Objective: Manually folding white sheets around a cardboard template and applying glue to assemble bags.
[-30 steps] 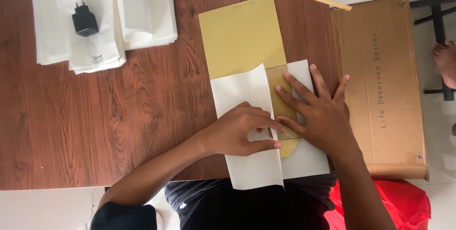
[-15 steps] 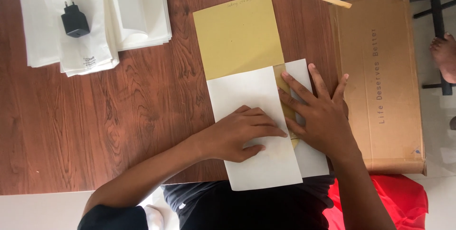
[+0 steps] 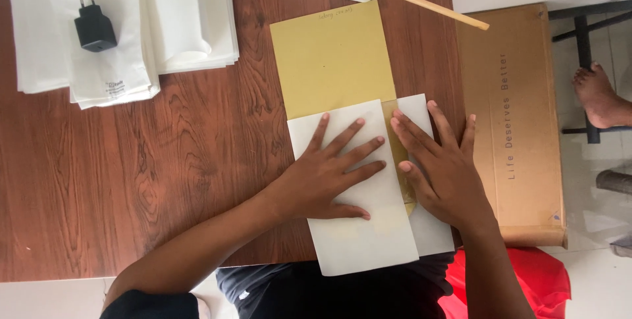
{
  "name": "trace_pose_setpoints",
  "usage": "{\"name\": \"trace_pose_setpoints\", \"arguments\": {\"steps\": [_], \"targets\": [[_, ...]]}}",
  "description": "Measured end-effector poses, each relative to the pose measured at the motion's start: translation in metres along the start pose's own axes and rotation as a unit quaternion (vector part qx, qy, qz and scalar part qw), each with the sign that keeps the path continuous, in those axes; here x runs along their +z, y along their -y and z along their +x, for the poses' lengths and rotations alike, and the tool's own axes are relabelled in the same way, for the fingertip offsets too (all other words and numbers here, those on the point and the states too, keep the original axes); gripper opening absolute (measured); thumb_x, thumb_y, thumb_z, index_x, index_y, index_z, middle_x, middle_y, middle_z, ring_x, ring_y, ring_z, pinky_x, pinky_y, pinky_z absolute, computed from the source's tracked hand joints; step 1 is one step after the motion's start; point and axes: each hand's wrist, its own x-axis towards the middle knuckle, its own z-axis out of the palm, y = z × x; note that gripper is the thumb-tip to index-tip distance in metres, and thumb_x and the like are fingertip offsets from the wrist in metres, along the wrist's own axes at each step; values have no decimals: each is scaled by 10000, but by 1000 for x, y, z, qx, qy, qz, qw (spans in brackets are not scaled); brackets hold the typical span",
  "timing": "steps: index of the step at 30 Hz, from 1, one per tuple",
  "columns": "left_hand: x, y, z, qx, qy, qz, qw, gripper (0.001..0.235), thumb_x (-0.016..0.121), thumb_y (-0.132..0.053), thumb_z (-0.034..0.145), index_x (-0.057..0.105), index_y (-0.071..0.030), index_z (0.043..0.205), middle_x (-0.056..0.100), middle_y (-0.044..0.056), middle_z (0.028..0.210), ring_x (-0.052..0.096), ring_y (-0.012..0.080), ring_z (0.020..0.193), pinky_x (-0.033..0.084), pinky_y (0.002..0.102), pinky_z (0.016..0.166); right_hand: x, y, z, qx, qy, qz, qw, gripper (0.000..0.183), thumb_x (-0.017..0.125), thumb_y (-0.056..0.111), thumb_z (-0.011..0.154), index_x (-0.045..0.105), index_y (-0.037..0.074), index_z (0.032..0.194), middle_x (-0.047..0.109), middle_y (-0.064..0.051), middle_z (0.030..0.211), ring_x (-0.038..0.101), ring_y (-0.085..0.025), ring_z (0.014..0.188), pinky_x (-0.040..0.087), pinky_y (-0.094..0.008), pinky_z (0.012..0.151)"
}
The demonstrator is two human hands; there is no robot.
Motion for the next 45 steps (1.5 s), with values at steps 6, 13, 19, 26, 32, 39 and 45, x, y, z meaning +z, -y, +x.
{"name": "trace_pose_setpoints", "arguments": {"steps": [6,13,19,26,32,39,45], "targets": [[0,-2,2,20,-2,-14,1000,757,540,-707,942,590,-130,1430,418,126,1619,294,414,1546,103,723,1221,1,-1,0,10,2,20,1000,579,281,394,1083,319,176,1617,378,34,1663,140,-333,1600,-40,-717,1202],[1,-4,5,13,7,-9,1000,788,495,-726,931,558,-138,1451,423,128,1619,287,397,1552,110,691,1238,4,-2,0,16,-19,11,1000,522,338,342,1079,424,203,1575,396,68,1652,197,-303,1595,-10,-704,1215],[2,-6,4,14,5,6,1000,817,448,-743,930,549,-135,1465,406,130,1630,273,399,1555,116,678,1245,7,-2,3,47,-47,39,997,495,390,280,1066,468,124,1529,395,-28,1649,275,-280,1562,16,-664,1235],[3,-9,2,-38,139,32,989,895,350,-840,880,335,-288,1584,226,51,1709,142,328,1592,22,675,1260,14,-21,9,98,-44,23,994,482,472,434,1047,531,236,1483,458,19,1552,336,-285,1500,-5,-737,1204],[-3,-7,-14,-23,145,35,988,835,350,-813,898,371,-307,1562,237,24,1708,144,302,1593,18,644,1275,-13,1,54,38,-12,-62,997,367,479,372,1064,638,220,1358,467,9,1565,357,-317,1505,65,-782,1183],[-7,-4,-31,-16,135,43,990,817,334,-801,912,375,-300,1555,215,25,1713,135,299,1597,49,640,1281,4,11,141,-158,-38,-17,986,339,548,261,1070,669,66,1320,545,-117,1446,482,-408,1416,374,-583,1163],[1,0,-33,35,8,6,999,842,370,-756,903,549,-154,1465,396,105,1644,246,368,1578,84,651,1263,16,28,183,-216,62,-27,974,556,541,373,1043,460,137,1540,289,-85,1683,172,-326,1575,165,-595,1244]]}}
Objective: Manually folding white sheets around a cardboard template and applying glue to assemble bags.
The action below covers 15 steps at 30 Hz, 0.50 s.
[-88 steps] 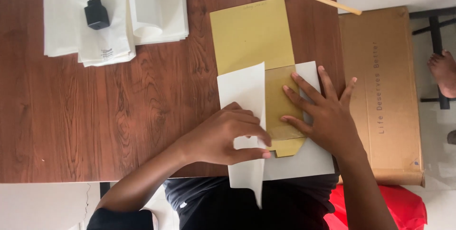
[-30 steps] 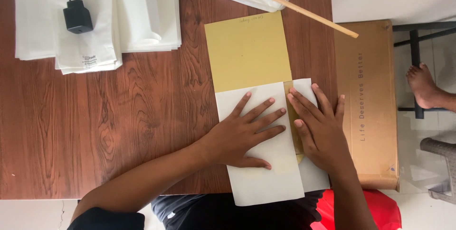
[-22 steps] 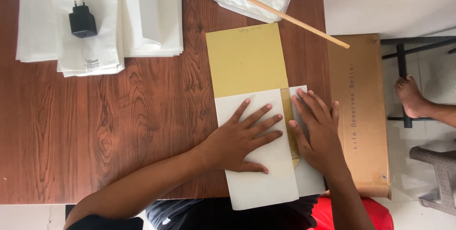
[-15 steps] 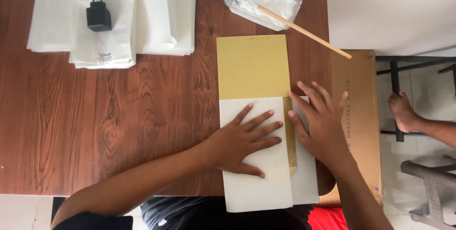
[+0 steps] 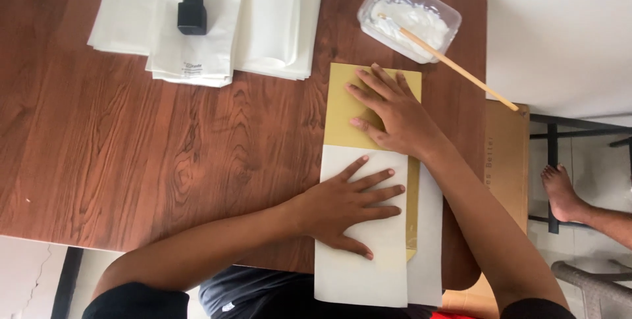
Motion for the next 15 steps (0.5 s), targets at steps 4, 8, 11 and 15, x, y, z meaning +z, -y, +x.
{"name": "trace_pose_setpoints", "arguments": {"steps": [4,8,11,15], "targets": [[8,2,1,-6,-31,-21,999,818,432,-752,880,573,-150,1416,437,104,1612,293,381,1561,119,679,1257,0,-1,5,4,8,-2,1000,621,541,432,1033,414,175,1585,236,-63,1708,128,-324,1588,68,-554,1271],[13,-2,1,-14,-54,-10,998,802,430,-759,869,597,-166,1383,465,93,1595,338,379,1550,134,684,1264,1,-1,7,20,6,-9,1000,641,575,420,1016,404,194,1591,244,-57,1711,149,-331,1591,99,-565,1270],[15,-1,0,-12,-72,-19,997,797,473,-758,858,610,-150,1356,478,99,1581,356,383,1539,148,692,1262,0,1,9,26,10,-22,999,661,559,445,1020,381,193,1604,223,-52,1719,159,-345,1589,91,-600,1265],[16,-1,1,-18,-68,-4,998,817,506,-775,843,599,-158,1371,467,93,1590,346,377,1542,155,690,1261,0,-1,12,32,14,-22,999,662,573,429,1023,378,183,1606,225,-44,1716,168,-352,1586,86,-601,1270]]}}
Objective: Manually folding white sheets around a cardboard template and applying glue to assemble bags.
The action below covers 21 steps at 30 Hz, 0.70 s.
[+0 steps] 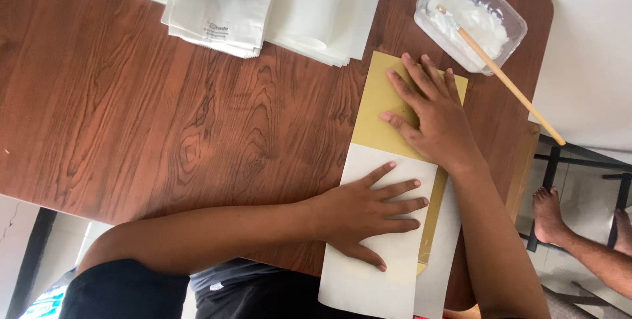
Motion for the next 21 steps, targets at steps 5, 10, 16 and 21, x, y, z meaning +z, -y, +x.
{"name": "trace_pose_setpoints", "arguments": {"steps": [5,10,16,21], "targets": [[-2,-1,1,-4,13,-10,1000,824,494,-765,851,596,-145,1384,458,103,1599,323,386,1550,148,693,1261,2,-4,3,3,-35,-16,999,622,582,419,1038,434,162,1585,320,-65,1685,252,-343,1558,130,-598,1261],[-3,-5,-1,-1,10,-8,1000,852,512,-774,833,586,-137,1393,441,155,1604,319,410,1549,153,693,1258,6,-5,3,-7,-88,-55,995,581,634,419,1034,526,139,1530,437,-85,1600,369,-350,1449,272,-565,1182],[-9,-5,1,9,14,-5,1000,832,464,-776,856,592,-152,1390,447,155,1603,354,401,1535,148,670,1262,6,-11,18,27,-118,-78,990,639,658,501,1007,530,40,1431,498,-154,1352,473,-375,1225,406,-542,1018],[-9,-4,1,8,21,-24,999,818,475,-756,861,595,-152,1399,441,159,1609,346,395,1543,131,669,1266,15,-14,42,54,-153,-111,981,530,687,582,971,513,94,1085,515,-66,1075,455,-286,985,387,-444,822]]}}
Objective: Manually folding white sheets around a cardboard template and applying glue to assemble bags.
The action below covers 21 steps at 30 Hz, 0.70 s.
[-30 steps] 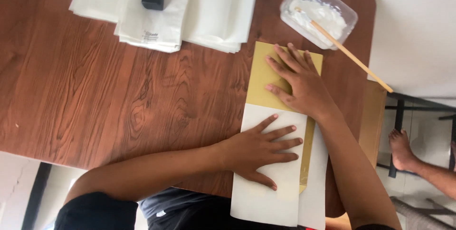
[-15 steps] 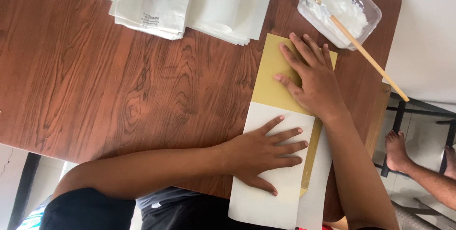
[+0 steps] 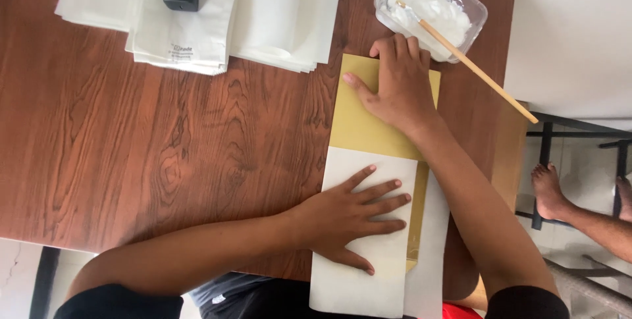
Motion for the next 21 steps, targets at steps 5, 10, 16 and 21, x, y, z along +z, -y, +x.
{"name": "trace_pose_setpoints", "arguments": {"steps": [5,10,16,21], "targets": [[-2,-1,-1,-3,4,9,1000,805,501,-765,851,587,-165,1381,436,138,1614,348,372,1548,183,659,1271,-3,-4,4,-6,-30,63,998,474,735,439,1055,486,43,980,483,-110,956,495,-273,826,459,-443,732],[-4,0,1,-12,25,27,999,849,457,-793,851,579,-179,1424,402,135,1639,312,372,1565,148,653,1277,-12,-2,5,-43,-106,25,993,492,757,447,1090,482,52,992,486,-47,857,490,-238,721,401,-396,630],[-5,-3,2,-16,46,45,998,885,454,-815,842,557,-188,1457,377,135,1654,279,378,1574,149,650,1276,-18,2,5,-37,-123,-17,992,526,763,502,1102,479,74,986,483,-14,860,484,-200,717,397,-364,641],[-5,-2,3,-18,35,32,999,861,434,-800,860,572,-181,1444,392,142,1645,292,370,1571,150,638,1282,-20,1,5,-27,-119,-11,993,527,796,483,1094,487,68,993,509,-17,879,497,-219,738,418,-380,667]]}}
